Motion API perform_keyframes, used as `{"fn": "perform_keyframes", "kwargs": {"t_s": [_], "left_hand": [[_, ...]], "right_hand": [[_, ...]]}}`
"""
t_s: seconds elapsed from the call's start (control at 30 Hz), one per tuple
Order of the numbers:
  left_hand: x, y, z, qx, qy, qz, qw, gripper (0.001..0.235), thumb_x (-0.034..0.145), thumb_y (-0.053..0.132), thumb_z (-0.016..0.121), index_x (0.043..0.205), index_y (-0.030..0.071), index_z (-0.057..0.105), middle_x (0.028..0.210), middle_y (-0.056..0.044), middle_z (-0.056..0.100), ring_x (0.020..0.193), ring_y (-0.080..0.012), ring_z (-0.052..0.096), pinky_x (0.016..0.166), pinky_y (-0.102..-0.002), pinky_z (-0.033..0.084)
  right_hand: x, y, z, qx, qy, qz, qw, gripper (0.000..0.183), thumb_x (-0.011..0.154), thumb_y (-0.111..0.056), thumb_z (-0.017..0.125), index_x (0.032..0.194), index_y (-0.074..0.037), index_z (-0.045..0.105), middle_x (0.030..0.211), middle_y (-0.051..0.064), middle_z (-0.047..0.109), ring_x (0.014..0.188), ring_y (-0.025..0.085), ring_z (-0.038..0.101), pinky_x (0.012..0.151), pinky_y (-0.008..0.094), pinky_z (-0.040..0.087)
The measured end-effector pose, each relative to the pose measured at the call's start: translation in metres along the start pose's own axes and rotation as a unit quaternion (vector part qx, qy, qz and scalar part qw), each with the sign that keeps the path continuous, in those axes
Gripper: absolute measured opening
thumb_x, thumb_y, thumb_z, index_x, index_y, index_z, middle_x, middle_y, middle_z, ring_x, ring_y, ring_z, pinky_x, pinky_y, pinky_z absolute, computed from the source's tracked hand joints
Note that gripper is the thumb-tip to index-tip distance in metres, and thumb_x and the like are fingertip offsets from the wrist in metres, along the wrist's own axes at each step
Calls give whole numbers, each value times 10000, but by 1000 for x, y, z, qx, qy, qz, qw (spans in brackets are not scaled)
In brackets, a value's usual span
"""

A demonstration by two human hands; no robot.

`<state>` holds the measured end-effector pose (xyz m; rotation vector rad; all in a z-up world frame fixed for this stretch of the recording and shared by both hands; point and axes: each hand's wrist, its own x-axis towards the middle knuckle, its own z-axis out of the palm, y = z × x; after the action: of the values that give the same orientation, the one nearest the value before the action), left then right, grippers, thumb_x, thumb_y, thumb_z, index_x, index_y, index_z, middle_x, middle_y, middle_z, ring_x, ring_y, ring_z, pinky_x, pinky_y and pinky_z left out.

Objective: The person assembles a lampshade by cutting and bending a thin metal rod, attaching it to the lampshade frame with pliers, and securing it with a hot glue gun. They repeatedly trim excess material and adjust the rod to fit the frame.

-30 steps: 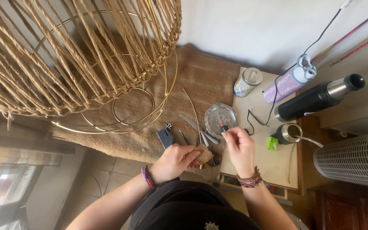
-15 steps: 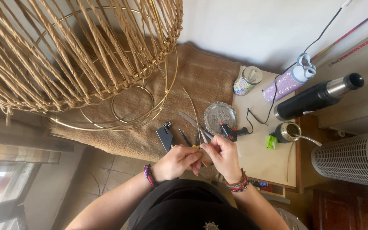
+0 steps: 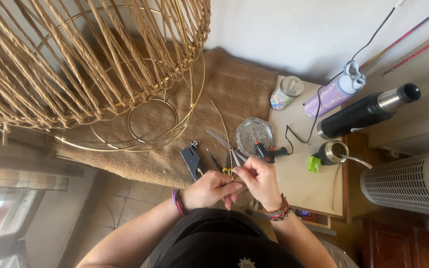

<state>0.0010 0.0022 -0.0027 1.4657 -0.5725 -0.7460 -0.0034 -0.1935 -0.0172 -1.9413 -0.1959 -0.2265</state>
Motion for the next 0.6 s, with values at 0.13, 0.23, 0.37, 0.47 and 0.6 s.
{"fn": "perform_keyframes", "kwargs": {"t_s": [0.13,0.23,0.37,0.47,0.6], "left_hand": [[-3,-11,0,-32,-22,-10,999,435,1119,172,468,793,54,730,614,-83,717,628,-149,681,727,-277,593],[-4,-2,-2,-8,-6,43,999,465,1103,185,425,786,66,743,611,-62,719,623,-168,715,720,-319,612],[1,15,-7,182,74,110,974,379,1075,224,527,787,44,695,566,-81,695,557,-257,714,597,-338,593],[4,8,-9,232,87,123,961,370,1067,181,547,750,35,667,522,-61,662,483,-214,678,550,-297,577],[2,-2,-20,222,47,84,970,361,1054,190,584,735,60,694,449,-6,612,422,-152,641,525,-238,547]], "right_hand": [[-4,7,0,-4,-1,6,1000,387,876,-253,831,581,-96,637,381,23,435,410,85,382,440,232,356],[-6,10,1,-3,-17,22,1000,377,883,-266,824,591,-97,653,375,35,447,409,86,393,435,230,364],[-4,9,0,2,-23,28,999,348,856,-234,837,593,-96,655,367,32,460,413,88,381,433,240,357],[-3,6,0,1,-21,24,999,346,859,-236,837,594,-102,660,368,29,459,414,82,388,432,232,354],[-4,17,6,9,-24,46,999,343,865,-267,843,605,-114,680,374,32,466,418,82,408,434,227,352]]}}
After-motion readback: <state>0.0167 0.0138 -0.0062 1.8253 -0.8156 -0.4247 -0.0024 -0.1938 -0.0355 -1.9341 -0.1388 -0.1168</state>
